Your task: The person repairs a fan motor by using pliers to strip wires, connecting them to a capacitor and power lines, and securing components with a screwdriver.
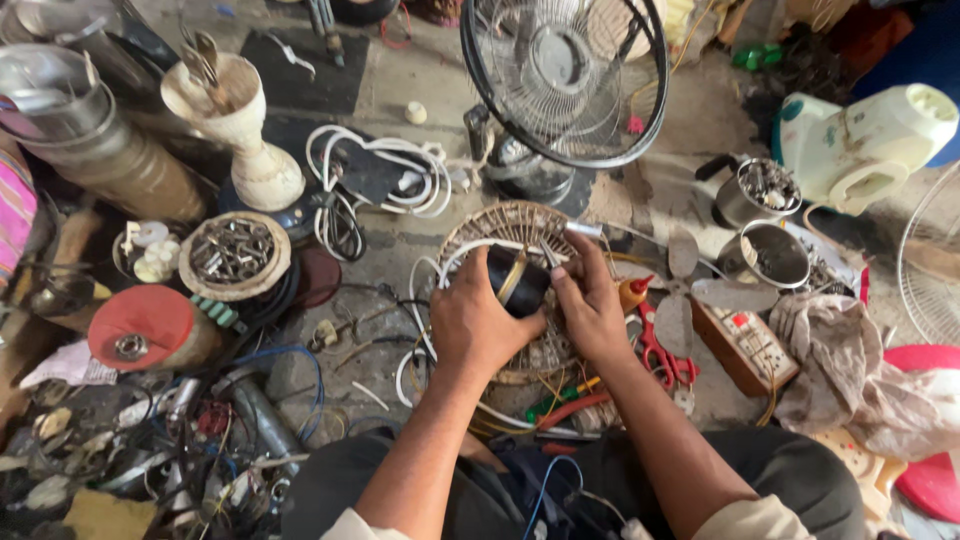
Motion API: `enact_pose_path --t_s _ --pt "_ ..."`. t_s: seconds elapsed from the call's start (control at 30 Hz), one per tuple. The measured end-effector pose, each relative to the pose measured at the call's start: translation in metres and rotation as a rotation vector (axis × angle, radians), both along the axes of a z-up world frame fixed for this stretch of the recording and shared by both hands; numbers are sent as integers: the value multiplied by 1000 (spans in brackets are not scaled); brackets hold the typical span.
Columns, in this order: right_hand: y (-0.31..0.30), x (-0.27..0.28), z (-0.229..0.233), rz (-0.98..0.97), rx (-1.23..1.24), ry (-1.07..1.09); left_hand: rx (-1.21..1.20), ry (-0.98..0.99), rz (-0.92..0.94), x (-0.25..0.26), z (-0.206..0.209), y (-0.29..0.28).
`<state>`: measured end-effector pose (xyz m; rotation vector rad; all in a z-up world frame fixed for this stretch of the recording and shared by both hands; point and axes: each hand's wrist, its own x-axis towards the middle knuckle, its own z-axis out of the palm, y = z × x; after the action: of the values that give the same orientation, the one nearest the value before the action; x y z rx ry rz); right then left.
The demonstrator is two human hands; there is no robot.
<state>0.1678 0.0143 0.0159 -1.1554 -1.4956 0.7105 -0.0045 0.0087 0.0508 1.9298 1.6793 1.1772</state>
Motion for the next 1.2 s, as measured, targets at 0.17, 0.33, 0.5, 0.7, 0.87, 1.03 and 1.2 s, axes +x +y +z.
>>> enact_pose_path --t_s 0.17,0.33,0.5,0.7,0.87,1.03,1.2 --pt "-1 -8 2 -127 -168 19 40 -16 -14 -1 -6 0" --pt "-6 -16 -2 -162 -250 50 1 50 9 -1 -7 2" --pt "-2 -15 2 -127 -166 63 -54 55 -8 -3 -6 3" --pt "2 -8 0 -193 164 -250 -111 -128 9 -14 -12 10" --pt "-93 31 -31 357 -375 -693 -136 -775 3 -44 -42 30" --pt "-113 58 -67 321 -372 -1036 -231 -1308 116 -49 -53 40" --pt "-98 44 -81 338 -384 -1345 -311 -1527 70 -59 -43 36"
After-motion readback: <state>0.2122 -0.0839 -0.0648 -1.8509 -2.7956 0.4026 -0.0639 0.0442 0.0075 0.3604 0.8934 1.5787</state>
